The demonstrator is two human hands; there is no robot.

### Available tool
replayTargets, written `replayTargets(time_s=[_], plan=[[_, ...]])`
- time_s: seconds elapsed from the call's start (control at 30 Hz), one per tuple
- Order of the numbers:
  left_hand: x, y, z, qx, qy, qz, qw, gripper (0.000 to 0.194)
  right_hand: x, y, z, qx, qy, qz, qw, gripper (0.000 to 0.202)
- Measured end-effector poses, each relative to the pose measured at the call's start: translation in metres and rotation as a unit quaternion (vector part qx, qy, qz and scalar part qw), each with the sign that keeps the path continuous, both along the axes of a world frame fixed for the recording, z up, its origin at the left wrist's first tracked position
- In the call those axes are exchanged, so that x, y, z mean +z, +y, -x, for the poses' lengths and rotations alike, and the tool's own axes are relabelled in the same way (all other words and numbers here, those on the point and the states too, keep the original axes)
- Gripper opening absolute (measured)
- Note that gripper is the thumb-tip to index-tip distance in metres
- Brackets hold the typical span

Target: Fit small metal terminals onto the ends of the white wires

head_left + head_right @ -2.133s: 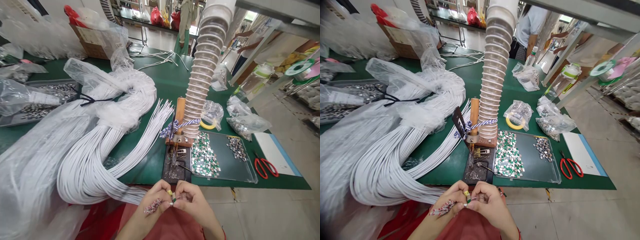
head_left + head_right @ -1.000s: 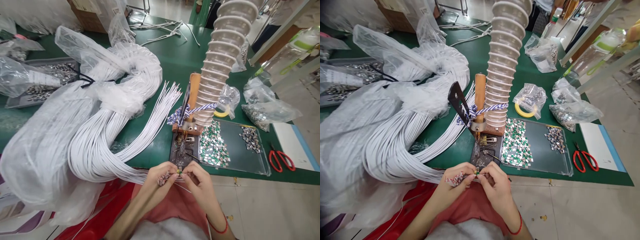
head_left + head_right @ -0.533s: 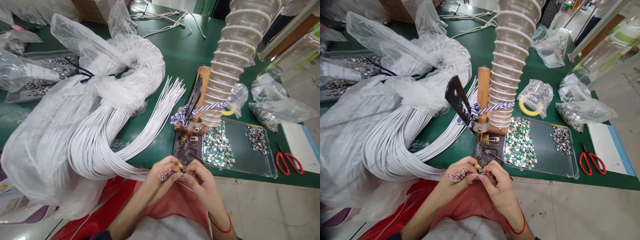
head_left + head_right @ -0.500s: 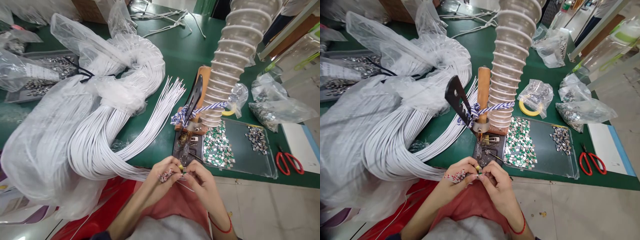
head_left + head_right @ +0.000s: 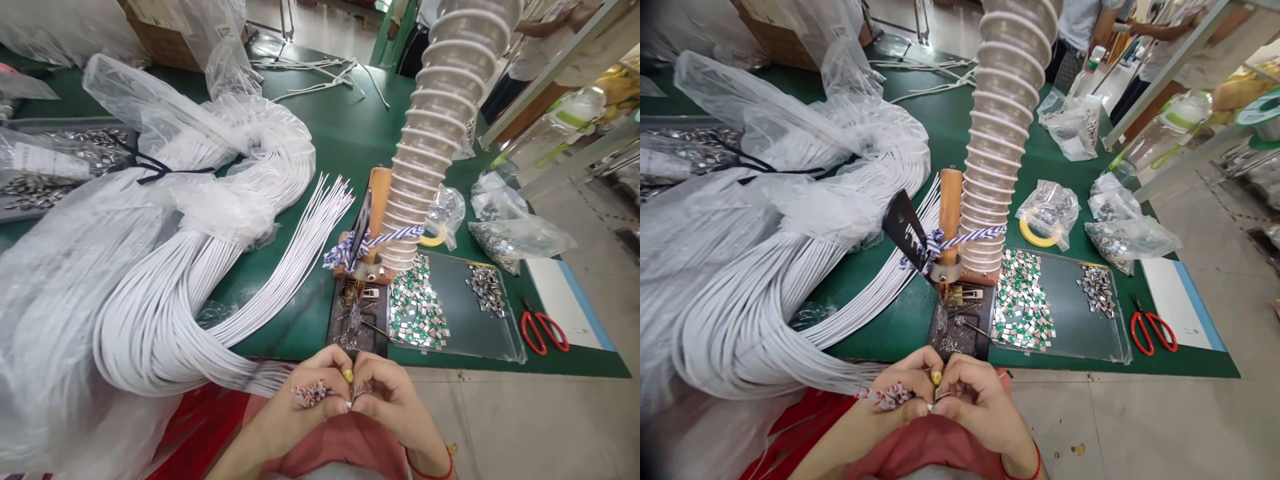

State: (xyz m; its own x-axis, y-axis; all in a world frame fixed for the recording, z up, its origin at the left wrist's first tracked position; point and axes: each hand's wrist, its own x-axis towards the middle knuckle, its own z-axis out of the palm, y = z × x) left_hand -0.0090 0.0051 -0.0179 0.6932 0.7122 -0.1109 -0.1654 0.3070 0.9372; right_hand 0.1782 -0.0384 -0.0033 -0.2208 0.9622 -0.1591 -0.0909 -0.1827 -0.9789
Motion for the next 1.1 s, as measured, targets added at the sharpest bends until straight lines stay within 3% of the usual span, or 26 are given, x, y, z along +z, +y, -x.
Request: replayTargets(time_s=[0.37, 0.73, 0.87, 0.97, 1.1], plan=[[0.005, 0.005, 0.000, 0.026, 0.089, -0.079, 0.993, 0.048, -0.003, 0.002, 0.002, -0.026, -0.079, -0.001, 0.997, 0.047], [0.011, 0.018, -0.001, 0.079, 0.134, -0.198, 0.968, 0.024, 0.000, 0.005, 0.007, -0.079, -0.151, -0.003, 0.985, 0.032], [0.009, 0.023, -0.001, 0.088, 0.140, -0.164, 0.973, 0.022, -0.002, 0.003, 0.005, -0.139, -0.161, -0.031, 0.977, 0.028], [0.008, 0.027, -0.005, 0.128, 0.139, -0.120, 0.975, 0.022, -0.001, 0.004, 0.003, -0.194, -0.171, -0.071, 0.963, 0.034], [0.009, 0.031, -0.012, 0.156, 0.123, -0.053, 0.979, 0.023, 0.000, 0.010, 0.004, -0.203, -0.196, -0.087, 0.956, 0.026]])
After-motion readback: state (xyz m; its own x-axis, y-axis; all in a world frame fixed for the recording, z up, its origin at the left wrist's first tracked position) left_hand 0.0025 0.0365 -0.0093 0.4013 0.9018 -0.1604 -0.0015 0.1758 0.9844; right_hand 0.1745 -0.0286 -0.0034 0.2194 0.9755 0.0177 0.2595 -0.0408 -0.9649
